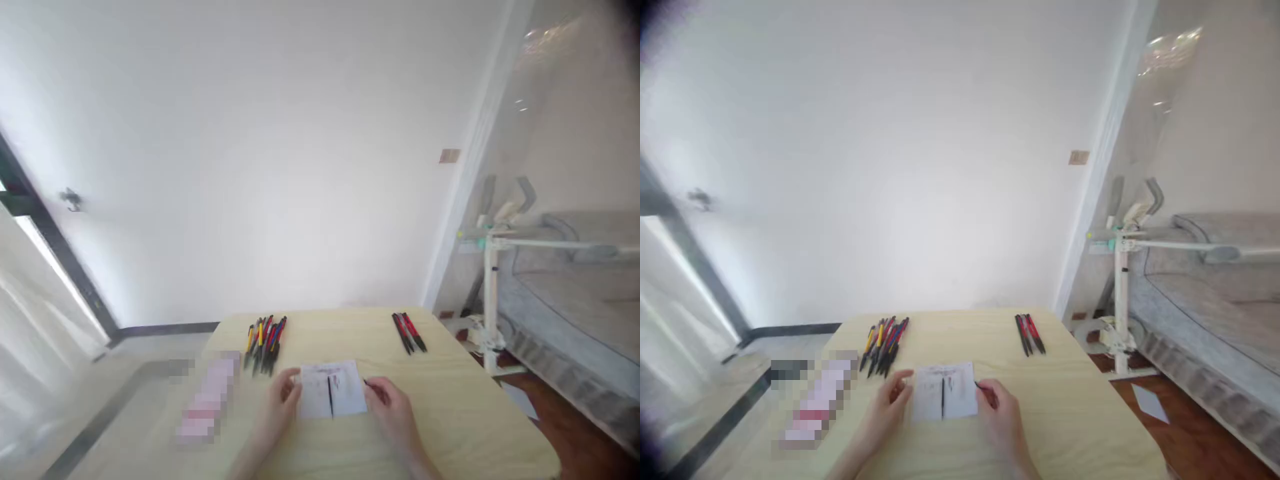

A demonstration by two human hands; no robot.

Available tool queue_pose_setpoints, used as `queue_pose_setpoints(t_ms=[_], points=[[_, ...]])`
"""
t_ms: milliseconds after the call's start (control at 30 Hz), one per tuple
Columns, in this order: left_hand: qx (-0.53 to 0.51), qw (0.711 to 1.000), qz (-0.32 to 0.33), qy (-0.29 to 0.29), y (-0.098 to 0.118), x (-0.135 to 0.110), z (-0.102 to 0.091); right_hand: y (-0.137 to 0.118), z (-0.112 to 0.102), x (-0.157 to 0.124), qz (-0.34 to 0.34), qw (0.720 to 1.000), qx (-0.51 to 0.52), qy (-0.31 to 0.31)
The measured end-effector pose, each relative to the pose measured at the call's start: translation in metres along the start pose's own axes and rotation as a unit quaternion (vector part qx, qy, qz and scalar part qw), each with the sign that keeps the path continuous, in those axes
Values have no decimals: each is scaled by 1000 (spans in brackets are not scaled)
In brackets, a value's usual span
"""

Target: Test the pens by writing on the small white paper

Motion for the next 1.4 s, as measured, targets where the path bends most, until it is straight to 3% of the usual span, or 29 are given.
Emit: queue_pose_setpoints(t_ms=[533,967,1400], points=[[-205,973,-73,80,-9,-19,1,-6,-2,0,8,999,31,-6],[-147,985,-83,21,-13,-23,13,-6,-2,0,-10,1000,3,-7],[-108,990,-83,28,-10,-26,10,-4,-3,1,-13,1000,13,7]])
Point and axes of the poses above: each hand's wrist, its own x-axis towards the middle knuckle, its own z-axis out of the palm, y = z × x, the point moved 10 cm from there along x, towards the middle knuckle, and after that the axes turned 6 degrees about y, right-handed, at the moved point
